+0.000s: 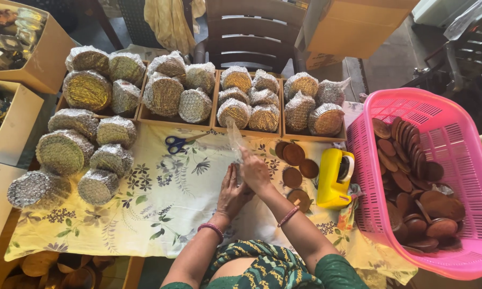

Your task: The person wraps round wooden items in bubble wrap and places the wrapped pieces into cardboard boxes on the table. They take brown wooden discs from a pink basket, wrap pieces one at a time, and arrange the wrapped items in the boxes.

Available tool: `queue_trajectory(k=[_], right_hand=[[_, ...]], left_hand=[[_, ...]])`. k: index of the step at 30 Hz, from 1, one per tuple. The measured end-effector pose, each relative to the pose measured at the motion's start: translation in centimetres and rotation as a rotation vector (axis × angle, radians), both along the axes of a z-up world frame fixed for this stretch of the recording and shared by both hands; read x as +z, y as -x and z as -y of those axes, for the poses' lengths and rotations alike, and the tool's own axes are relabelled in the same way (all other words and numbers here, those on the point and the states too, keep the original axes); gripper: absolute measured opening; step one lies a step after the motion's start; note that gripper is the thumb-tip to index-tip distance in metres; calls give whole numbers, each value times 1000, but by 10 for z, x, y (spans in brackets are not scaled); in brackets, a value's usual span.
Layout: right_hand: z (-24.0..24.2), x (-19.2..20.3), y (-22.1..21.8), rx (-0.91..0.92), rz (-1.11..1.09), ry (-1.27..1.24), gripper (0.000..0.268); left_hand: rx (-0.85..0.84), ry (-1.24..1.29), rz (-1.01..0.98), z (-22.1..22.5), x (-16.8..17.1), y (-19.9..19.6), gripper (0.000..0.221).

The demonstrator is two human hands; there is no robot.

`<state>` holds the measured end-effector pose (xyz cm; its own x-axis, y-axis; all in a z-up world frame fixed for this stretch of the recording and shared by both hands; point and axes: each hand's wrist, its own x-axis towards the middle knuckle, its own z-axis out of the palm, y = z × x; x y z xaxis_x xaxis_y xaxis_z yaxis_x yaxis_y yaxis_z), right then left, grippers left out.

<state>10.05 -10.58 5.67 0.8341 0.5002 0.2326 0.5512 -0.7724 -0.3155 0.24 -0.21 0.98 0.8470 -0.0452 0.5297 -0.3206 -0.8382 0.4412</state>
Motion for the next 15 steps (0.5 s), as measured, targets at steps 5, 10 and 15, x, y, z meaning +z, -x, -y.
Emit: queue_trajectory(k=[5, 10, 15], right_hand=[[-5, -10, -9, -17, -34, -34, 56], [14, -29, -27, -275, -402, -457, 46], [16, -16, -32, -239, -192, -240, 55]], left_hand=[[-6, 7, 10, -1, 0, 4, 60], [-32, -93, 55, -4, -6, 1, 53], [-91, -212, -9, -8, 13, -4, 33]])
